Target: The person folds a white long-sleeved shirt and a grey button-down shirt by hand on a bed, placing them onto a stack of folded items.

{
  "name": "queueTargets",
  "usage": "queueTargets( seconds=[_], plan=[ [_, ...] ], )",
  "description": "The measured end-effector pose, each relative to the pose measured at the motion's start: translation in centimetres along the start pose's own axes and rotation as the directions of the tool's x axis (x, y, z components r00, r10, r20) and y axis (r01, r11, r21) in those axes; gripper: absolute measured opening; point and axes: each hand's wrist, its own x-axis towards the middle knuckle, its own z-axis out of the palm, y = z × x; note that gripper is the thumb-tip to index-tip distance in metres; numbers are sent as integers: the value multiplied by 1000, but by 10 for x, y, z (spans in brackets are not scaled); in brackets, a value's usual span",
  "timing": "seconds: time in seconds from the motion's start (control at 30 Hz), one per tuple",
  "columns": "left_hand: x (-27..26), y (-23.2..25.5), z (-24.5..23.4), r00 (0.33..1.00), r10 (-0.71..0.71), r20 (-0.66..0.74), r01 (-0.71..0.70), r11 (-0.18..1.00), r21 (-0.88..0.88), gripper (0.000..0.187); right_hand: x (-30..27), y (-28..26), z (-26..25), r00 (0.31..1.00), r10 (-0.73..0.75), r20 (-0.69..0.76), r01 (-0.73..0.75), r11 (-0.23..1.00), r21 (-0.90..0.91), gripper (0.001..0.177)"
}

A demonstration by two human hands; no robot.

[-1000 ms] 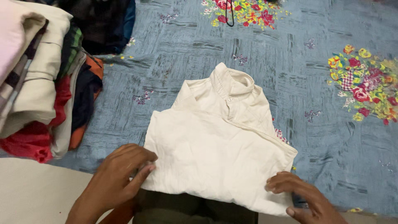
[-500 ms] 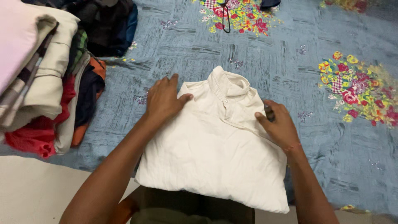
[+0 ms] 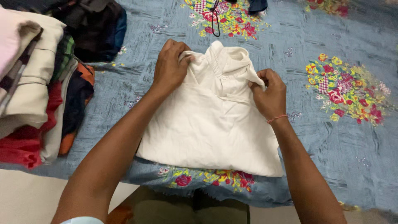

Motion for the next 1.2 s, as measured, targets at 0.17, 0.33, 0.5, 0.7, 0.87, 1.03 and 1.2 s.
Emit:
queueTargets(
  seconds=[0.17, 0.33, 0.5, 0.7, 0.87, 1.03, 1.2],
  plan=[
    [-31, 19, -50, 937, 349, 18, -344, 930, -132, 28, -48, 1, -23, 905, -424, -39, 417, 901, -124, 20],
    [-107, 30, -103, 765, 517, 384, -563, 826, 9, 28, -129, -2, -50, 829, -527, 188, 545, 837, -55, 35],
    [-135, 52, -124, 705, 487, 515, -615, 782, 102, 36, -145, -22, -66, 891, -326, 315, 387, 909, -153, 45],
    [-114, 96, -84, 879, 399, 262, -452, 873, 186, 40, -115, -75, -48, 959, -262, 106, 274, 954, -122, 29],
    [-109, 84, -13, 934, 109, 339, -249, 881, 402, 55, -113, -84, 27, 903, -220, 368, 244, 970, -18, 54],
    [-160, 56, -24, 936, -30, 350, -119, 910, 396, 75, -133, -44, 30, 841, -194, 505, 381, 875, -300, 71],
    [-159, 48, -42, 950, -121, 287, -55, 841, 539, 82, -119, -3, -5, 902, -89, 421, 309, 816, -489, 75]
  ],
)
